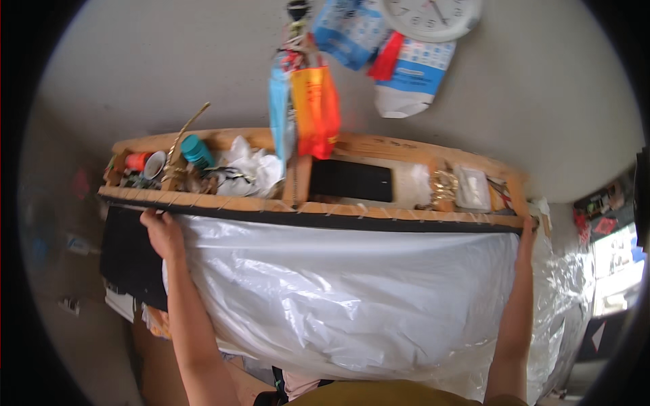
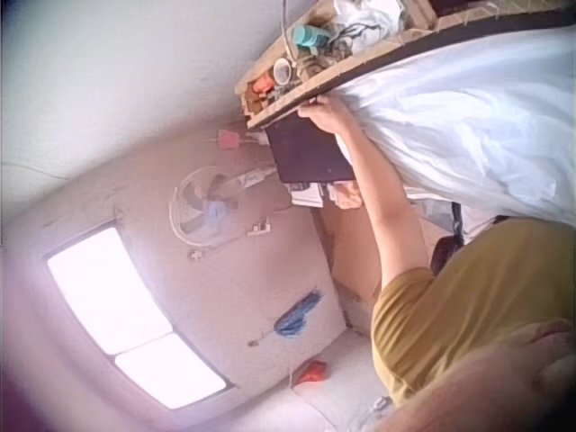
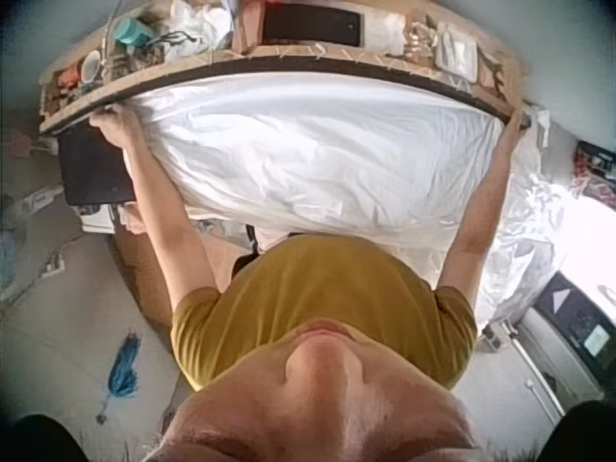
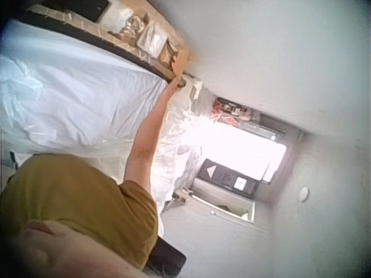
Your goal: The person repeatedly spreads, smooths, and folds large plastic sheets by hand over a workbench.
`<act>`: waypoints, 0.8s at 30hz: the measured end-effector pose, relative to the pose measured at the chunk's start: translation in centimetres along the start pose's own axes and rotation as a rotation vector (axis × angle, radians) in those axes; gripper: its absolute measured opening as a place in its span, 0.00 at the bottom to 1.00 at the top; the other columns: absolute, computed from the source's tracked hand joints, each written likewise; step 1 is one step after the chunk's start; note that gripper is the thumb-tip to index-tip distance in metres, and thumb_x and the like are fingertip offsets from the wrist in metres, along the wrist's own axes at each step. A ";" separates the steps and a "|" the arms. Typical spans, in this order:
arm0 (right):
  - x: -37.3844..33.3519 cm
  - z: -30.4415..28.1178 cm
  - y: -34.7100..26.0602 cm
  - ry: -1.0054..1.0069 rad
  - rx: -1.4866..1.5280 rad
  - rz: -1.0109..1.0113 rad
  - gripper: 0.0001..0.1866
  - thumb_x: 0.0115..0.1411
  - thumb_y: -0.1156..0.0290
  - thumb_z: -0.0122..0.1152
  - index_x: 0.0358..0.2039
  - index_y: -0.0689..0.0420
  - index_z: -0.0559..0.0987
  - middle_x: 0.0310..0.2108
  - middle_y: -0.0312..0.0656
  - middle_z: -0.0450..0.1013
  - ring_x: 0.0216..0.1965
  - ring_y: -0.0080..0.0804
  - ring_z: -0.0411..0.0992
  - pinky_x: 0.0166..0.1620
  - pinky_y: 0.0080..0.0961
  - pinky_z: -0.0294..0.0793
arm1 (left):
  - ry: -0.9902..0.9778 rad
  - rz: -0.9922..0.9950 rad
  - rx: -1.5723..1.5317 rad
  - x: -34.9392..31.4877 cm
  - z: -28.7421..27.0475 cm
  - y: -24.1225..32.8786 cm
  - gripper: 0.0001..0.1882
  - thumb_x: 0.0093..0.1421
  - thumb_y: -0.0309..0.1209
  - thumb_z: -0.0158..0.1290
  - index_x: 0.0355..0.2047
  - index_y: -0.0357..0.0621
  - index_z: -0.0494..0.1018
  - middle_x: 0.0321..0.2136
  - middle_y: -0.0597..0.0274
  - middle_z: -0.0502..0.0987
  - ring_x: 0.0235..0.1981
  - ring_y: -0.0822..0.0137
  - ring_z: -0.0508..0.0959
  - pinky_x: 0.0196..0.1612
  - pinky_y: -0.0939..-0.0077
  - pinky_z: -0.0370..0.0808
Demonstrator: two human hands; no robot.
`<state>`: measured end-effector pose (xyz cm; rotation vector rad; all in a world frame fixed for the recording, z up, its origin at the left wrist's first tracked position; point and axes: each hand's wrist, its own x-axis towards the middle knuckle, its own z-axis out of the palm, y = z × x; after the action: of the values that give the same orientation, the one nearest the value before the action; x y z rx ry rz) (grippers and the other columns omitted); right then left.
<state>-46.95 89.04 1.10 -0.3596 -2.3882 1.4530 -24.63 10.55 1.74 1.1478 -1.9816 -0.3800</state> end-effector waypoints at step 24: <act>-16.4 0.0 -3.9 0.012 -0.719 -0.498 0.23 0.54 0.63 0.53 0.48 0.59 0.67 0.54 0.50 0.58 0.55 0.49 0.56 0.57 0.40 0.53 | -0.638 1.134 -0.091 -30.4 -3.9 28.9 0.08 0.56 0.36 0.49 0.30 0.46 0.70 0.31 0.59 0.74 0.39 0.56 0.74 0.44 0.59 0.69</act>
<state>-32.13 81.12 2.29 0.0788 -2.6535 0.3585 -30.52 51.95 6.65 -0.3221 -2.7465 -0.2159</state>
